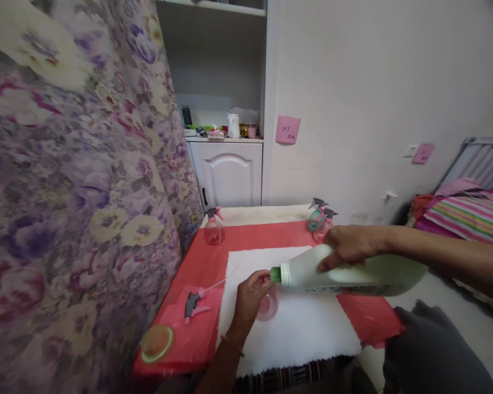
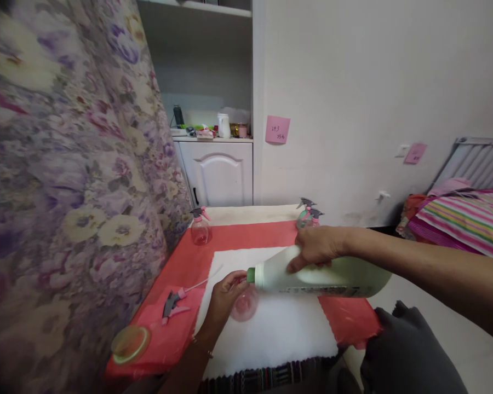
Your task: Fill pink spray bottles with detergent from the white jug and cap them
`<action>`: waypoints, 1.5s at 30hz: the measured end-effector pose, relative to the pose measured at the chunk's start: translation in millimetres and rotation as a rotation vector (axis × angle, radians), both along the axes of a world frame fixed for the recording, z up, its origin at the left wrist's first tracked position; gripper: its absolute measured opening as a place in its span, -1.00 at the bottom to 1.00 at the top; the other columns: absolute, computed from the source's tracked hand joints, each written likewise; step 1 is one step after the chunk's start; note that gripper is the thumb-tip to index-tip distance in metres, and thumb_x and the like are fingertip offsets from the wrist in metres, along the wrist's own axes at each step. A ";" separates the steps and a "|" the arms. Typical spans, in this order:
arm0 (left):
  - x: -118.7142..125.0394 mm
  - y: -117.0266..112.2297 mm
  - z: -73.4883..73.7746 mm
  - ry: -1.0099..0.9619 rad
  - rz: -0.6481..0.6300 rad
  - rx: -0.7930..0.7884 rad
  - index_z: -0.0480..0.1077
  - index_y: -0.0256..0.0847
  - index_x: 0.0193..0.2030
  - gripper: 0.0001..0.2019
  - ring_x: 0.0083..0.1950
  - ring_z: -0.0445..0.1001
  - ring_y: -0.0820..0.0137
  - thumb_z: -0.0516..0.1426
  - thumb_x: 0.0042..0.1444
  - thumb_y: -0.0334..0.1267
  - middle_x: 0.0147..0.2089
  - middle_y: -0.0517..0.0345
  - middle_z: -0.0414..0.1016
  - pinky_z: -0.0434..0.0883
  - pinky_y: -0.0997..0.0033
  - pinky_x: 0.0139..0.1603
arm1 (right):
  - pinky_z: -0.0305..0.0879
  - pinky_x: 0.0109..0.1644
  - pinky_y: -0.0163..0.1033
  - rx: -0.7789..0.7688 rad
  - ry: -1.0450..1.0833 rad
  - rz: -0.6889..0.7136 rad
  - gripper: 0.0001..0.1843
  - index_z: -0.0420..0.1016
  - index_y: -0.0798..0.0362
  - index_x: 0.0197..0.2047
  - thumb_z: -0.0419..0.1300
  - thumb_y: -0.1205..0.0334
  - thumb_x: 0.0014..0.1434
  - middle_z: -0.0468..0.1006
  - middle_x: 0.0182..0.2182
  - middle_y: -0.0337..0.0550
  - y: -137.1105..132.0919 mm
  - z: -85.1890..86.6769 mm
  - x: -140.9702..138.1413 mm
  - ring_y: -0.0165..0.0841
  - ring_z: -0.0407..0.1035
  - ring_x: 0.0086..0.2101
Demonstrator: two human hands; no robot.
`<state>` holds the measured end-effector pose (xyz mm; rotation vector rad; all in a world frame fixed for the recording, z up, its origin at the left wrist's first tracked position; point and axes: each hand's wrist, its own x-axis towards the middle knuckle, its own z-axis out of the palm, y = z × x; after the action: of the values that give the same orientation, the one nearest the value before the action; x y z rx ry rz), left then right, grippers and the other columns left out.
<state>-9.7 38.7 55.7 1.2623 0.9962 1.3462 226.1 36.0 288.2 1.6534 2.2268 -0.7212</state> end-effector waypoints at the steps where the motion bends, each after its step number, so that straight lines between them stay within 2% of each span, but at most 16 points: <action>1: 0.1 0.1 -0.1 0.001 0.002 0.000 0.55 -0.20 -0.23 -0.77 -0.16 0.56 0.26 0.27 -0.07 -0.23 -0.26 0.11 0.65 0.42 0.33 -0.11 | 0.16 -0.53 -0.26 0.001 0.001 -0.002 -0.52 0.31 0.05 -0.61 0.24 -0.20 -0.04 0.31 -0.73 -0.29 0.5 -0.7 0.4 -0.43 0.21 -0.67; 11: 0.5 -0.8 2.8 0.009 0.010 0.000 0.56 -0.17 -0.25 -0.77 -0.17 0.56 0.25 0.28 -0.09 -0.20 -0.27 0.11 0.66 0.42 0.32 -0.11 | 0.16 -0.56 -0.30 0.006 0.022 0.012 -0.50 0.33 0.05 -0.60 0.23 -0.24 -0.03 0.33 -0.72 -0.30 4.2 -5.0 5.0 -0.45 0.23 -0.68; 30: -0.4 -0.2 2.9 0.004 0.002 0.003 0.55 -0.18 -0.25 -0.80 -0.17 0.56 0.27 0.28 -0.08 -0.25 -0.27 0.13 0.65 0.41 0.36 -0.11 | 0.14 -0.57 -0.28 0.007 0.027 0.008 -0.47 0.30 0.04 -0.67 0.25 -0.24 -0.05 0.29 -0.77 -0.33 2.0 -1.1 2.9 -0.45 0.20 -0.70; 38: 0.0 1.2 0.4 0.002 -0.004 0.004 0.55 -0.20 -0.24 -0.77 -0.15 0.56 0.24 0.28 -0.08 -0.23 -0.24 0.09 0.66 0.43 0.32 -0.11 | 0.14 -0.57 -0.28 -0.008 0.044 0.004 -0.48 0.31 0.05 -0.64 0.25 -0.24 -0.04 0.33 -0.73 -0.30 2.4 -3.3 4.6 -0.45 0.21 -0.69; 45: 0.0 0.9 0.1 -0.001 -0.005 -0.002 0.55 -0.19 -0.25 -0.80 -0.20 0.54 0.30 0.27 -0.08 -0.26 -0.27 0.13 0.64 0.42 0.37 -0.16 | 0.17 -0.56 -0.27 -0.009 0.041 -0.003 -0.49 0.31 0.05 -0.64 0.25 -0.23 -0.04 0.32 -0.72 -0.30 2.6 -2.6 3.9 -0.45 0.22 -0.68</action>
<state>-9.7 39.6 55.8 1.2615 0.9930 1.3421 230.0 38.6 285.7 1.6526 2.2457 -0.7719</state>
